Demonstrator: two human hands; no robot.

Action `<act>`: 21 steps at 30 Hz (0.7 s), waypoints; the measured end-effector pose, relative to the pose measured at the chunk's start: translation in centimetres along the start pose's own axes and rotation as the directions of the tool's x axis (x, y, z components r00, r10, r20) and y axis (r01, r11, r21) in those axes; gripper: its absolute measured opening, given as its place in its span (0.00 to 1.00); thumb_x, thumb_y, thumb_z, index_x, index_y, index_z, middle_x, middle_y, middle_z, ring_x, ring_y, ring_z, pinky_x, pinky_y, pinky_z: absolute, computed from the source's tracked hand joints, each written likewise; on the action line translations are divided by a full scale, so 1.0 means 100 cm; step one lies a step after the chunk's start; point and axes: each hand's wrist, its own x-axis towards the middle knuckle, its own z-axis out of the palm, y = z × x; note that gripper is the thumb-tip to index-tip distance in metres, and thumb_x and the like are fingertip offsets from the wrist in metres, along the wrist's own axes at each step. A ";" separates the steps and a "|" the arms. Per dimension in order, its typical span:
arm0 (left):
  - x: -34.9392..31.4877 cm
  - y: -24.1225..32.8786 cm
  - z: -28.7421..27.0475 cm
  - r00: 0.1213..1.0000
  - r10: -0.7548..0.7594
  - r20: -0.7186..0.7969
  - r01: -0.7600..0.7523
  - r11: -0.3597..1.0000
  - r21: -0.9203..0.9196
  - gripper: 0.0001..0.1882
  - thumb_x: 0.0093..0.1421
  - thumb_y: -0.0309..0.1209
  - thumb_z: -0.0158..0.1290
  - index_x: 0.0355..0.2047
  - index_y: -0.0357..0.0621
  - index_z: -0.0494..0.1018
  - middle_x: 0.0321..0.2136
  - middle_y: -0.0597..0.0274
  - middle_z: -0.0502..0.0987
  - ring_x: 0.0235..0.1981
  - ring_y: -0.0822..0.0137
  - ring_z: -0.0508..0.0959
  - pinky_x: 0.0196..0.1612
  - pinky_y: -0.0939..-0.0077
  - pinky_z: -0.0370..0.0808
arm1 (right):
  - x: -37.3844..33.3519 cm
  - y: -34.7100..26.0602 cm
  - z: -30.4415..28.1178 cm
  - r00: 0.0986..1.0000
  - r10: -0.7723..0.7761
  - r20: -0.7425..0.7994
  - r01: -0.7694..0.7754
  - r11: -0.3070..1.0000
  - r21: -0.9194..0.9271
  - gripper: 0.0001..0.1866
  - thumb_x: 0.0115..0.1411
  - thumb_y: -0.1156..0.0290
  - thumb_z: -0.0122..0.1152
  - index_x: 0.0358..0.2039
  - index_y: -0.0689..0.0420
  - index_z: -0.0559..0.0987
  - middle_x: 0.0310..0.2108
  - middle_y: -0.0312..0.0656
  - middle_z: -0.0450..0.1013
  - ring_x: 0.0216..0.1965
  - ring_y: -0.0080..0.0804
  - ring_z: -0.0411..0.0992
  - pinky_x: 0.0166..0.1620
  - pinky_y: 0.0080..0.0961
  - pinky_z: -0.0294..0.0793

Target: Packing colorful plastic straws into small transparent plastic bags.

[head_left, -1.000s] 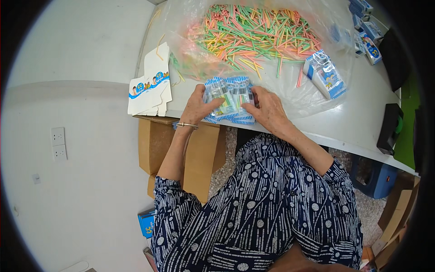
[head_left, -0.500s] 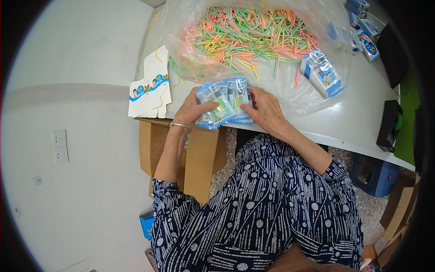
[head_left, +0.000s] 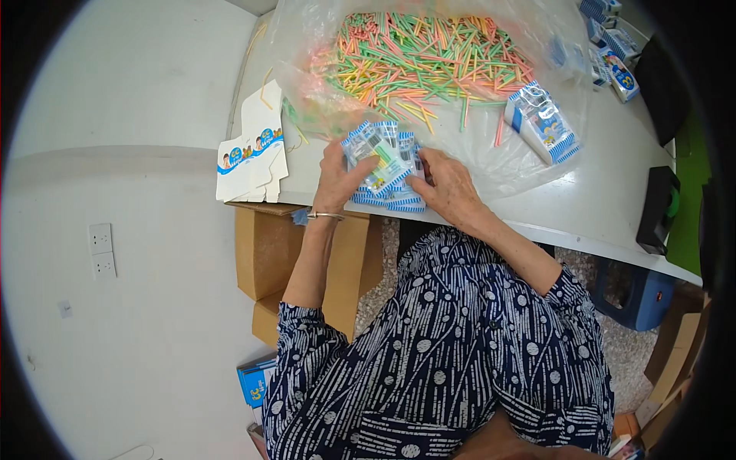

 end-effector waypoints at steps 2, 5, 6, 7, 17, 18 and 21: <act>0.000 -0.019 -0.012 0.992 0.108 -0.069 -0.083 0.951 0.296 0.31 0.51 0.32 0.62 0.52 0.32 0.64 0.42 0.53 0.73 0.42 0.69 0.74 0.41 0.76 0.74 | 0.000 -0.003 -0.003 0.999 0.026 0.029 -0.027 0.999 0.034 0.23 0.55 0.64 0.61 0.43 0.69 0.70 0.28 0.54 0.72 0.28 0.43 0.72 0.34 0.36 0.71; -0.009 0.003 0.007 0.997 -0.059 -0.042 0.064 0.988 0.138 0.35 0.54 0.32 0.61 0.57 0.34 0.56 0.47 0.54 0.69 0.48 0.68 0.71 0.45 0.75 0.73 | 0.001 0.000 -0.004 0.995 0.087 0.052 -0.090 0.995 0.053 0.22 0.57 0.62 0.59 0.42 0.68 0.71 0.28 0.53 0.72 0.27 0.42 0.71 0.33 0.35 0.70; -0.010 0.005 0.010 0.997 -0.057 -0.046 0.062 0.988 0.138 0.35 0.54 0.32 0.61 0.57 0.34 0.56 0.47 0.54 0.69 0.48 0.68 0.71 0.45 0.75 0.73 | 0.002 -0.002 -0.004 0.994 0.099 0.053 -0.102 0.994 0.046 0.22 0.59 0.60 0.58 0.42 0.68 0.71 0.29 0.53 0.72 0.27 0.41 0.71 0.33 0.34 0.69; -0.011 0.007 0.013 0.998 -0.066 -0.021 0.067 0.995 0.071 0.37 0.53 0.31 0.60 0.59 0.35 0.54 0.49 0.53 0.68 0.49 0.67 0.71 0.47 0.74 0.72 | 0.001 -0.005 -0.003 0.994 0.096 0.053 -0.098 0.994 0.047 0.22 0.59 0.60 0.58 0.42 0.68 0.71 0.29 0.53 0.72 0.27 0.41 0.71 0.33 0.34 0.69; -0.021 0.007 0.041 0.997 0.070 -0.030 -0.074 0.980 -0.186 0.43 0.52 0.26 0.60 0.62 0.32 0.45 0.54 0.48 0.63 0.54 0.62 0.67 0.55 0.71 0.68 | -0.003 -0.009 0.009 0.968 0.236 0.082 -0.249 0.897 0.365 0.25 0.60 0.62 0.58 0.50 0.66 0.65 0.40 0.50 0.71 0.39 0.32 0.71 0.42 0.28 0.70; -0.020 0.008 0.042 0.997 0.073 -0.030 -0.077 0.979 -0.187 0.43 0.52 0.26 0.60 0.62 0.32 0.45 0.54 0.48 0.63 0.54 0.62 0.67 0.55 0.71 0.68 | -0.002 -0.005 0.012 0.968 0.232 0.099 -0.250 0.829 0.500 0.25 0.60 0.64 0.59 0.52 0.65 0.64 0.43 0.47 0.71 0.43 0.29 0.70 0.46 0.26 0.70; -0.020 0.010 0.043 0.997 0.069 -0.027 -0.073 0.970 -0.233 0.44 0.52 0.24 0.60 0.62 0.32 0.44 0.55 0.48 0.62 0.55 0.62 0.66 0.56 0.70 0.66 | 0.000 0.002 0.014 0.949 0.248 0.193 -0.309 0.621 0.720 0.25 0.59 0.70 0.61 0.53 0.63 0.63 0.47 0.42 0.68 0.47 0.26 0.68 0.51 0.23 0.69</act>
